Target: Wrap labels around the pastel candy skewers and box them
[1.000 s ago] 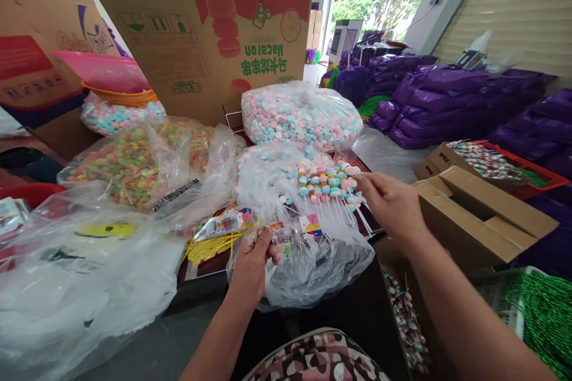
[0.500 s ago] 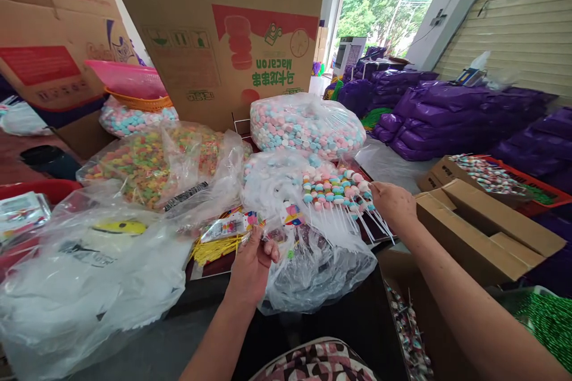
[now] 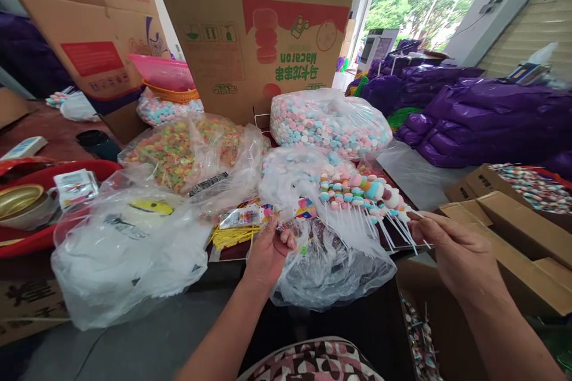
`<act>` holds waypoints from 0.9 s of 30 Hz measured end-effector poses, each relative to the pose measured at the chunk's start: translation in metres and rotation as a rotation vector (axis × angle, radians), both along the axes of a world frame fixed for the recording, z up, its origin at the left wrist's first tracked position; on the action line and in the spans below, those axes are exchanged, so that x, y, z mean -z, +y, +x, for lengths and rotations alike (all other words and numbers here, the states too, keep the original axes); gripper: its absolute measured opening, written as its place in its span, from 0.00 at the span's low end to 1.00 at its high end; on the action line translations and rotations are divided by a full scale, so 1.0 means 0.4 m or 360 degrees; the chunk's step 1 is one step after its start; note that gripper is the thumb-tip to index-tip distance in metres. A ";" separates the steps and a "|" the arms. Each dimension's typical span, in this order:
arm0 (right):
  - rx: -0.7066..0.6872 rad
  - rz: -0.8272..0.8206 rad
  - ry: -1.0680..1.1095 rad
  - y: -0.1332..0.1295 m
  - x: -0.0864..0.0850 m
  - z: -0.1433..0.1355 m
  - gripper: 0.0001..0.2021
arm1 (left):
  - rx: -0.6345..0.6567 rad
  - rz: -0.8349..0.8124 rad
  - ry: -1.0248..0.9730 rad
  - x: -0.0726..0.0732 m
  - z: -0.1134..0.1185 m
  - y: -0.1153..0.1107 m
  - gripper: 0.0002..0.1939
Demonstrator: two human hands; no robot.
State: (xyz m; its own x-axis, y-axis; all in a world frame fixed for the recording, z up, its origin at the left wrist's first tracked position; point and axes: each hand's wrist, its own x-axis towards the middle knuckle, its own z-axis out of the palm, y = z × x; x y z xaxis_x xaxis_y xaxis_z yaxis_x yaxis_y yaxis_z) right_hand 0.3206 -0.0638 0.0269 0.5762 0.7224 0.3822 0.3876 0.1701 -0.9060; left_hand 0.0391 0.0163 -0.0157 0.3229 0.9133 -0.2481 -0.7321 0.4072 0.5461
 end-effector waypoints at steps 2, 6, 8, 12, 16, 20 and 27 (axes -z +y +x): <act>-0.0078 0.0007 0.0145 -0.012 -0.006 -0.017 0.13 | -0.0008 0.0015 -0.0006 -0.003 -0.005 0.002 0.20; -0.0049 -0.0007 0.0196 -0.029 -0.013 -0.022 0.11 | -0.0108 0.0112 -0.0012 -0.023 -0.045 0.021 0.17; -0.0041 -0.0187 0.0046 -0.034 -0.017 -0.014 0.12 | -0.0168 0.0170 -0.0029 -0.035 -0.069 0.031 0.17; -0.0063 -0.0642 -0.0245 -0.021 -0.022 -0.017 0.15 | -0.0149 0.0166 -0.0069 -0.043 -0.076 0.030 0.19; -0.0200 -0.0746 -0.0453 0.026 -0.017 -0.056 0.19 | 0.0028 -0.0010 -0.0073 -0.034 -0.014 0.029 0.19; -0.0309 -0.0824 -0.0961 0.092 -0.005 -0.106 0.19 | -0.0050 -0.0129 -0.0034 -0.014 0.034 0.071 0.12; -0.0255 -0.1146 -0.1926 0.193 -0.038 -0.184 0.19 | -0.0232 -0.0240 0.0103 0.031 0.012 0.111 0.08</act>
State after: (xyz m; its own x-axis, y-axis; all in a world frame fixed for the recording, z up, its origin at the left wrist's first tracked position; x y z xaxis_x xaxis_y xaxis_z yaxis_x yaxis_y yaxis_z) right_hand 0.2468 0.0135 0.0421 0.0579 0.9934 0.0989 0.9961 -0.0641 0.0606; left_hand 0.0437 0.0605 -0.0280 0.1694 0.9000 -0.4016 -0.7547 0.3805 0.5345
